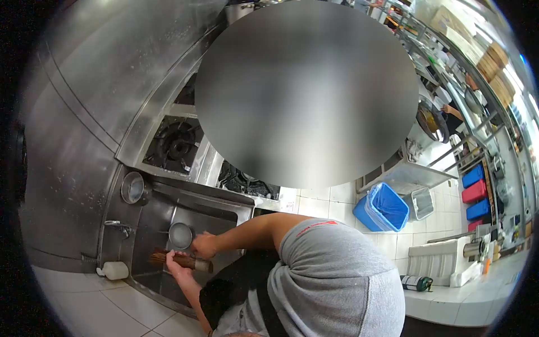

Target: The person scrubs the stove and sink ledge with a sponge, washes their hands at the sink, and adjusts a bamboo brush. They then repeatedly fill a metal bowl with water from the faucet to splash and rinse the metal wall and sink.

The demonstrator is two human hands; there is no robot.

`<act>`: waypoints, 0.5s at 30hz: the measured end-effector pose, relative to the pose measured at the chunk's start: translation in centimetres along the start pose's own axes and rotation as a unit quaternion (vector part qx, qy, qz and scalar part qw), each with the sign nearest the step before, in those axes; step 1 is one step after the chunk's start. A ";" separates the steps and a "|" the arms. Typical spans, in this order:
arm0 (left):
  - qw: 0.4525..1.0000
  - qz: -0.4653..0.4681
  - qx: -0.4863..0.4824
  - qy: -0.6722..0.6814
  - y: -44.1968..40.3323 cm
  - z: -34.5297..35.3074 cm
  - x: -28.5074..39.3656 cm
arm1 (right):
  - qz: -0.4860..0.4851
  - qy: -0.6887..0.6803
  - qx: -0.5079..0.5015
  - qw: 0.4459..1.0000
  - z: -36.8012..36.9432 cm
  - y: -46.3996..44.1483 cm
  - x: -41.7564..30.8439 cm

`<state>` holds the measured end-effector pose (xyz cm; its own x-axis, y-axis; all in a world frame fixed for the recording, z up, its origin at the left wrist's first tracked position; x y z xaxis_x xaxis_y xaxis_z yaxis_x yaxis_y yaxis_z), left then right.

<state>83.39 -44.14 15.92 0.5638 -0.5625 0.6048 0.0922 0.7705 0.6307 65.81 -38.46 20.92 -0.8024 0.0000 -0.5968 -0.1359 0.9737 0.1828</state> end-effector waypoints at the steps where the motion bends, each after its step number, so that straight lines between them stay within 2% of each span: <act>1: 1.000 -0.013 -0.008 -0.010 0.4 0.2 0.4 | -0.043 -0.013 -0.101 0.994 0.0 0.7 -0.3; 5: 0.999 -0.016 -0.017 -0.023 2.4 1.6 1.7 | -0.072 -0.108 -0.076 0.989 -1.1 3.2 -0.6; 7: 1.000 -0.002 -0.018 -0.025 3.9 2.3 2.4 | -0.132 -0.139 -0.017 0.981 -1.9 3.6 -1.4; 8: 0.999 -0.001 -0.019 -0.026 4.8 2.8 2.7 | -0.133 -0.139 -0.016 0.981 -2.5 3.9 -1.7; 10: 0.999 0.009 -0.005 -0.044 6.8 3.8 3.2 | -0.234 -0.102 0.049 0.966 -4.1 5.2 -3.3; 11: 0.999 0.017 -0.005 -0.046 8.3 4.6 3.3 | -0.227 -0.106 0.048 0.967 -4.5 5.8 -3.2; 13: 0.997 0.034 -0.009 -0.065 11.5 6.0 3.0 | -0.289 -0.069 0.070 0.952 -5.5 7.8 -3.6; 15: 0.996 0.023 -0.009 -0.082 14.6 7.2 1.7 | -0.273 -0.113 0.075 0.952 -6.8 11.0 -3.1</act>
<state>79.79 -35.97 29.68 0.4262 -0.5660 0.7057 0.0846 0.8016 0.5918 62.82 -29.26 30.09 -0.4888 -0.4836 -0.7261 -0.3986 0.8641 -0.3072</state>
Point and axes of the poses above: each hand's wrist, its own y-axis away from the middle knuckle, its own z-axis out of the palm, x = y × z, the point moved 5 cm from there along -y, towards the middle knuckle, and after that the axes turned 4 degrees about y, right-handed, at the moved point
